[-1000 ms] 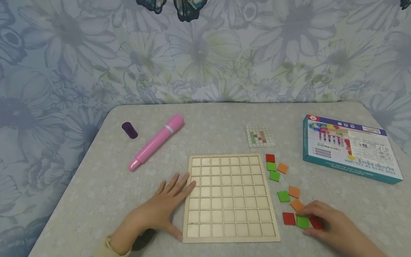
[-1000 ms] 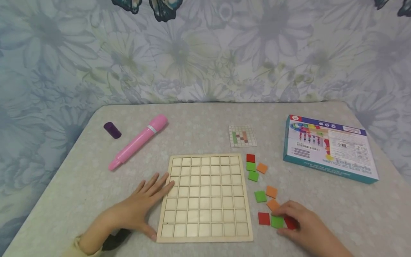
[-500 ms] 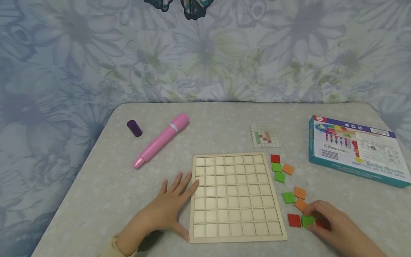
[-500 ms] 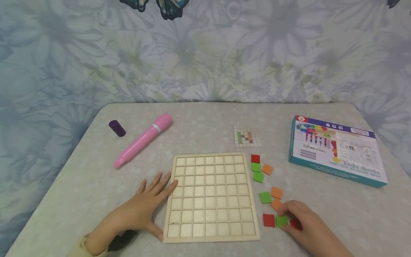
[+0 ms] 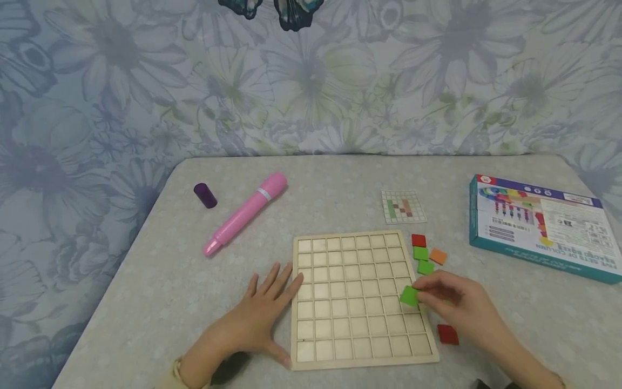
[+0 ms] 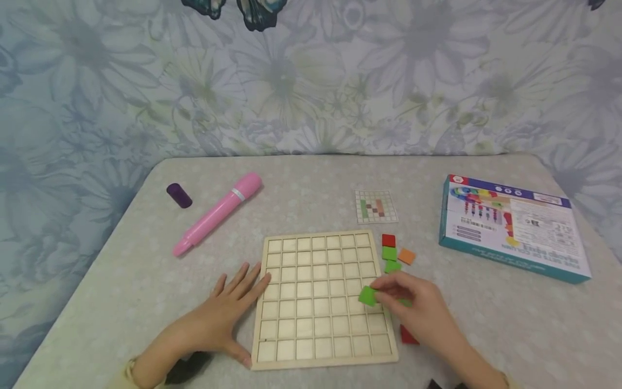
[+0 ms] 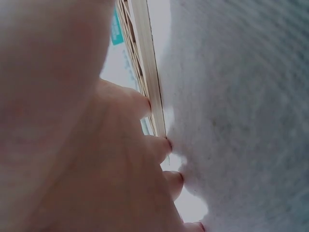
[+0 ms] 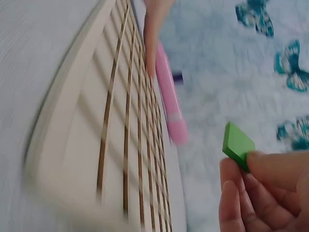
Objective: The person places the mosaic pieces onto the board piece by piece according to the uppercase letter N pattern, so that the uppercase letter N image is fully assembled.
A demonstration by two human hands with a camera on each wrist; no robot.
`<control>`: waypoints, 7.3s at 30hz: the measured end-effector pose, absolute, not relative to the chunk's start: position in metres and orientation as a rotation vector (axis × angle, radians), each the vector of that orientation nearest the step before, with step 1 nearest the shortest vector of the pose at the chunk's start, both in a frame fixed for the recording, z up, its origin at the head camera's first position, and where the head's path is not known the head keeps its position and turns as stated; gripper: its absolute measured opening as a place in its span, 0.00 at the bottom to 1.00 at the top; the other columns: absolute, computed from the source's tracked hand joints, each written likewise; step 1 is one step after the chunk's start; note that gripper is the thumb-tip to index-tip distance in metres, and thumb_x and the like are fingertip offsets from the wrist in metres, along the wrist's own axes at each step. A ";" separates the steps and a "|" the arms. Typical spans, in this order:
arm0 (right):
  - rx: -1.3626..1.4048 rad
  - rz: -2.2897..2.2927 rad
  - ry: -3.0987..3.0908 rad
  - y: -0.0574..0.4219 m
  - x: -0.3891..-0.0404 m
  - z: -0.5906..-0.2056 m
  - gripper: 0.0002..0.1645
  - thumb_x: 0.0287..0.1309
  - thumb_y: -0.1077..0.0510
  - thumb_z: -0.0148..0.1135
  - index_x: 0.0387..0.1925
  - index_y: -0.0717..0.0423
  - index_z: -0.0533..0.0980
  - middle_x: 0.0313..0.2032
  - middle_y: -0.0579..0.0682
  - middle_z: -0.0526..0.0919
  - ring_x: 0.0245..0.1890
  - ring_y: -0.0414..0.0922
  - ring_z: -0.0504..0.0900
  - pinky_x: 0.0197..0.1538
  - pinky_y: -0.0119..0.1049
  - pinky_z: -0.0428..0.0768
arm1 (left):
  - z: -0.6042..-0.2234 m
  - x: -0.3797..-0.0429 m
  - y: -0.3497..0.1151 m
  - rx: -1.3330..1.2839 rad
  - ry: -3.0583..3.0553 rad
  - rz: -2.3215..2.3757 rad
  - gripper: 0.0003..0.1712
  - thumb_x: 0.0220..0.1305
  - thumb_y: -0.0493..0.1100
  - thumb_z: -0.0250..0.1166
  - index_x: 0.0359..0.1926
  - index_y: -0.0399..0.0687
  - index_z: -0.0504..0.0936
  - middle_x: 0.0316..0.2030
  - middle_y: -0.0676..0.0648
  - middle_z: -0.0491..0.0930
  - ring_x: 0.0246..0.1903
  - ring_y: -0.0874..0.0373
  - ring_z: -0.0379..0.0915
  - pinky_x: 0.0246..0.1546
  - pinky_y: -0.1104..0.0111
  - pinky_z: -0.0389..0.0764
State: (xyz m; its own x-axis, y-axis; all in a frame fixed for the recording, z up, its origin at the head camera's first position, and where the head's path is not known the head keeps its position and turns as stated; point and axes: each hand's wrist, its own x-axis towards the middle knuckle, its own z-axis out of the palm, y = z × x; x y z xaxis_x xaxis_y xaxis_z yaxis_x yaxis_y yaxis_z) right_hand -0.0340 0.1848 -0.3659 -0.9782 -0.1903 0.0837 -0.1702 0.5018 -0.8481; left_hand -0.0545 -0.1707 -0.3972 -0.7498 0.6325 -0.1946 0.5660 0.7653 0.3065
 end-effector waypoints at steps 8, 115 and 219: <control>-0.405 -1.677 2.352 0.108 -0.048 -0.382 0.05 0.50 0.57 0.63 0.32 0.50 0.77 0.29 0.44 0.81 0.28 0.42 0.80 0.32 0.32 0.78 | -0.399 -0.056 -0.171 0.922 2.684 0.321 0.77 0.18 0.82 0.55 0.69 0.54 0.32 0.68 0.44 0.27 0.65 0.44 0.22 0.56 0.40 0.36; -0.602 -1.403 2.572 0.062 -0.066 -0.407 0.06 0.48 0.59 0.64 0.26 0.43 0.77 0.22 0.34 0.77 0.23 0.33 0.74 0.27 0.29 0.73 | -0.394 -0.054 -0.173 0.906 2.638 0.356 0.76 0.22 0.82 0.56 0.69 0.54 0.32 0.68 0.46 0.24 0.65 0.47 0.17 0.56 0.41 0.31; -0.462 -1.526 2.504 0.070 -0.098 -0.400 0.02 0.48 0.57 0.65 0.27 0.46 0.79 0.23 0.39 0.79 0.24 0.37 0.76 0.30 0.32 0.75 | -0.396 -0.053 -0.175 0.935 2.643 0.373 0.76 0.23 0.82 0.56 0.69 0.54 0.31 0.68 0.45 0.24 0.65 0.46 0.18 0.56 0.40 0.32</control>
